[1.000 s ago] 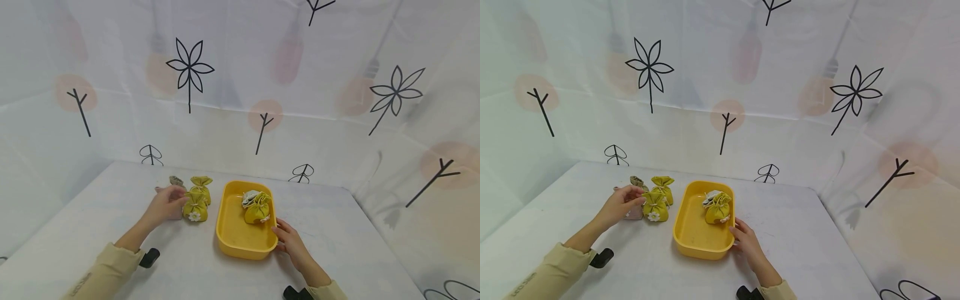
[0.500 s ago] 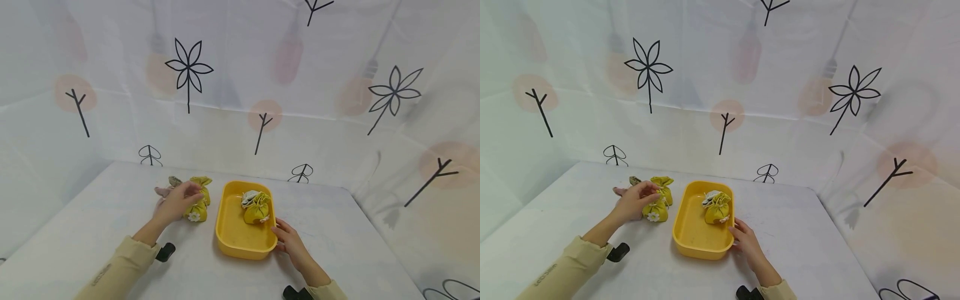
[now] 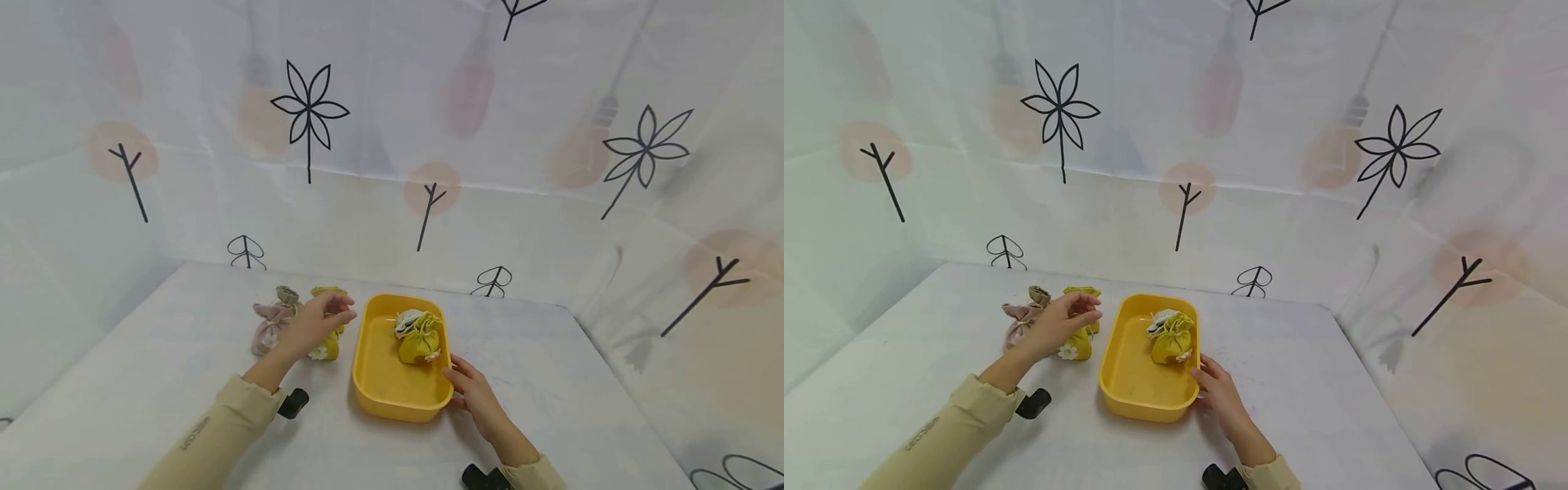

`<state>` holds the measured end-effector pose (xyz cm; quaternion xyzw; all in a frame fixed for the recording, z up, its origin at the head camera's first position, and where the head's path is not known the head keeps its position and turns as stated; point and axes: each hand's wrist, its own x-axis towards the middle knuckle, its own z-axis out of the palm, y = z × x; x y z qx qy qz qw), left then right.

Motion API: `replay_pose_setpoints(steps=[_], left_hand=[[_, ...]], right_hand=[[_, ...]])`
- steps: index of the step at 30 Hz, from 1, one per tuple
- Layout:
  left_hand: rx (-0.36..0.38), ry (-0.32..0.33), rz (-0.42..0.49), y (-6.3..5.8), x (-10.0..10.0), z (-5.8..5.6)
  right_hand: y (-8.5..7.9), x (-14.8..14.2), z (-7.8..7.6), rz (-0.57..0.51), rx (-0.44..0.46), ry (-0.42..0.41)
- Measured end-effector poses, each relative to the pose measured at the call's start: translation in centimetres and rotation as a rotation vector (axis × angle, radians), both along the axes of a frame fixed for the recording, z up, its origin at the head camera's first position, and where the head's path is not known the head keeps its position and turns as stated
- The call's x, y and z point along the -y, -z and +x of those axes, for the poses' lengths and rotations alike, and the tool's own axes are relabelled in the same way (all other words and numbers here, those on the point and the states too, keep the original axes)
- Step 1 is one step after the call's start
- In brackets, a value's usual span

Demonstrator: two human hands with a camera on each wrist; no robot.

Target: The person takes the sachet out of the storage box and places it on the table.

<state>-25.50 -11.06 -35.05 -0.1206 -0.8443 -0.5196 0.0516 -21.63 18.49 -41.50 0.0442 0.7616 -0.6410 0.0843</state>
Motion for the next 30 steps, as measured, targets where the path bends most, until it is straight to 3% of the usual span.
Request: replay_pose_setpoints(steps=[15,23,30], left_hand=[[-0.107,0.113,0.008,-1.2,-3.7,-1.7],[-0.122,0.172,-0.004,-1.9,-5.9,-2.2],[-0.097,0.165,-0.025,-2.0,-7.7,-3.0]], right_hand=[[-0.2,0.1,0.2,0.011,0.010,0.004],[-0.1,0.1,0.2,0.010,0.009,0.002],[-0.2,0.1,0.1,0.012,0.008,0.004]])
